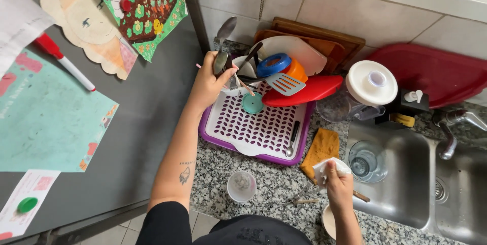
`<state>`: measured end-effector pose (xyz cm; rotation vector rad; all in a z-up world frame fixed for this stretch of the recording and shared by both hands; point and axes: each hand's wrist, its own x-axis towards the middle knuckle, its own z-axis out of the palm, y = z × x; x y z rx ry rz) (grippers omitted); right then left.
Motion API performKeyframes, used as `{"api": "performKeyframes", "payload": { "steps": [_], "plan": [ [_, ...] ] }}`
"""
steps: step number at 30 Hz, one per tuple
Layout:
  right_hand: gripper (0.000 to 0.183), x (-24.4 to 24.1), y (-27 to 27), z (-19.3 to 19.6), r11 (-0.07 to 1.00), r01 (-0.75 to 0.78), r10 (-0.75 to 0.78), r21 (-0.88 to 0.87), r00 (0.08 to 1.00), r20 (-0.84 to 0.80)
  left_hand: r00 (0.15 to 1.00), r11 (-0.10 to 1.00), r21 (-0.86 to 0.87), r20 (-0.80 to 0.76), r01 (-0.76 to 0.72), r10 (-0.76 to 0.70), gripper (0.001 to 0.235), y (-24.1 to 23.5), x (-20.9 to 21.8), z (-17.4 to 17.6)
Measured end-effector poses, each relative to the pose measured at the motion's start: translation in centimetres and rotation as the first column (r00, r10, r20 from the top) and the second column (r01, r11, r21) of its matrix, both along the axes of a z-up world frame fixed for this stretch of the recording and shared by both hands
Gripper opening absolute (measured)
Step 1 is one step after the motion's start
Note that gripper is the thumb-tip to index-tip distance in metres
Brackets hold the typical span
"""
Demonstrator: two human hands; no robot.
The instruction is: The person dries several glass cups and a metal shaker with a paper towel on the kitchen counter. They then move to the dish rack and dry a ceramic mug, a small bowl, and various utensils including spoons, a spatula, and a whisk.
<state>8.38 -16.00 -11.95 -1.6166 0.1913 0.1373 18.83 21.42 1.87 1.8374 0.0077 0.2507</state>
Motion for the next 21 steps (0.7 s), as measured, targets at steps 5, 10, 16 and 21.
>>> {"api": "performKeyframes", "payload": {
  "steps": [5, 10, 16, 21],
  "plan": [
    [0.074, 0.1, 5.2, 7.7, 0.894, -0.242, 0.34, 0.377, 0.914, -0.222, 0.929, 0.972, 0.166, 0.303, 0.166, -0.21, 0.024, -4.7, -6.3, 4.0],
    [0.061, -1.3, 9.5, 13.1, 0.493, 0.146, 0.466, 0.858, 0.788, -0.402, 0.603, 0.846, 0.532, 0.666, 0.029, -0.439, 0.005, -13.6, -11.2, -1.2],
    [0.032, -1.5, 7.8, 10.7, 0.566, -0.108, 0.444, 0.817, 0.875, -0.193, 0.552, 0.657, 0.741, 0.61, -0.14, -0.569, 0.009, -15.5, -14.7, -2.4],
    [0.036, -2.0, 5.6, 9.5, 0.578, -0.202, 0.331, 0.791, 0.944, 0.0, 0.606, 0.74, 0.665, 0.55, 0.099, -0.575, 0.005, -16.2, -15.8, -2.6]
  ]
}}
